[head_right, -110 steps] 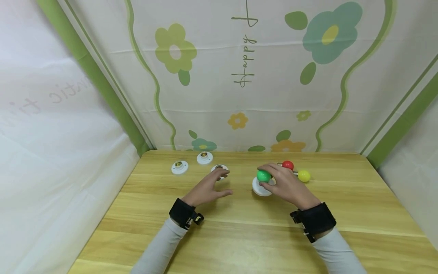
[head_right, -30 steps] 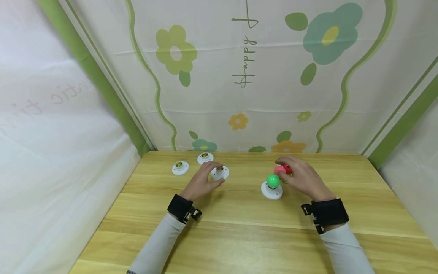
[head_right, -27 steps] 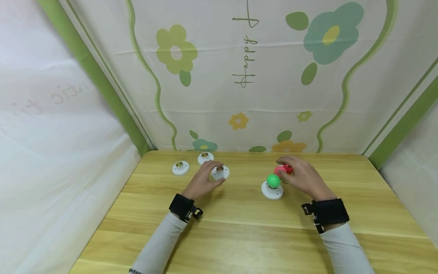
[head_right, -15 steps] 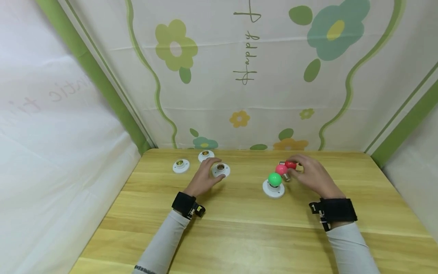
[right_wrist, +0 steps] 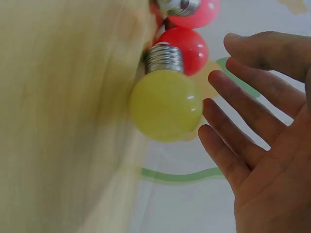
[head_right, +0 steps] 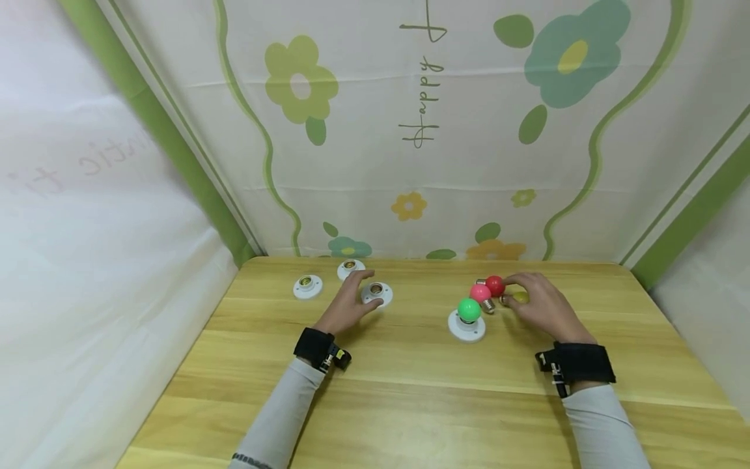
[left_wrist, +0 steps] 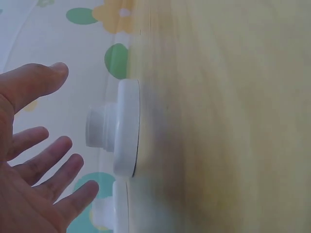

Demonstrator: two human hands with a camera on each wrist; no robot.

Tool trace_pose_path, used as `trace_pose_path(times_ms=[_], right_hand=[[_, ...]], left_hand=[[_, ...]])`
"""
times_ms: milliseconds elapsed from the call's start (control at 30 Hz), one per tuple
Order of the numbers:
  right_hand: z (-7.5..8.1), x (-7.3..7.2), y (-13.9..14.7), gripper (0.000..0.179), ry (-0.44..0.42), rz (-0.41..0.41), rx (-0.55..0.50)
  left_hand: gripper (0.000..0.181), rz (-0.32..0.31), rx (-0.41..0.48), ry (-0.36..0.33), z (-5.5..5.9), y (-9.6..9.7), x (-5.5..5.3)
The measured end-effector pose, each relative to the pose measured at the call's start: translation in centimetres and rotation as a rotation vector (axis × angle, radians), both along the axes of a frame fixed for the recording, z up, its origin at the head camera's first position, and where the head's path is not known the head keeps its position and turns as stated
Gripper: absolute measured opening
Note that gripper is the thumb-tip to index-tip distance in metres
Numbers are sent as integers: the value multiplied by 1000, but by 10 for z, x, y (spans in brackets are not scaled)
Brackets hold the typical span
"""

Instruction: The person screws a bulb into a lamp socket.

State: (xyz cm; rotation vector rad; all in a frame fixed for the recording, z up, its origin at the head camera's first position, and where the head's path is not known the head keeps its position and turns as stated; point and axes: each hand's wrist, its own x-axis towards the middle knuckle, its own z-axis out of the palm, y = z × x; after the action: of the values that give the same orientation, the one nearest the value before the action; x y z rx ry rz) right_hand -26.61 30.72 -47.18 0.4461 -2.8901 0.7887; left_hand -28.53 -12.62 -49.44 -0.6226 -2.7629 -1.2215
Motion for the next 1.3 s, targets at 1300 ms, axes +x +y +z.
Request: trace_pose_path(times_ms=[1300], right_hand=[[-26, -7, 21, 50, -95, 43, 10]], left_hand=[[87, -100, 10, -192, -20, -6, -16]])
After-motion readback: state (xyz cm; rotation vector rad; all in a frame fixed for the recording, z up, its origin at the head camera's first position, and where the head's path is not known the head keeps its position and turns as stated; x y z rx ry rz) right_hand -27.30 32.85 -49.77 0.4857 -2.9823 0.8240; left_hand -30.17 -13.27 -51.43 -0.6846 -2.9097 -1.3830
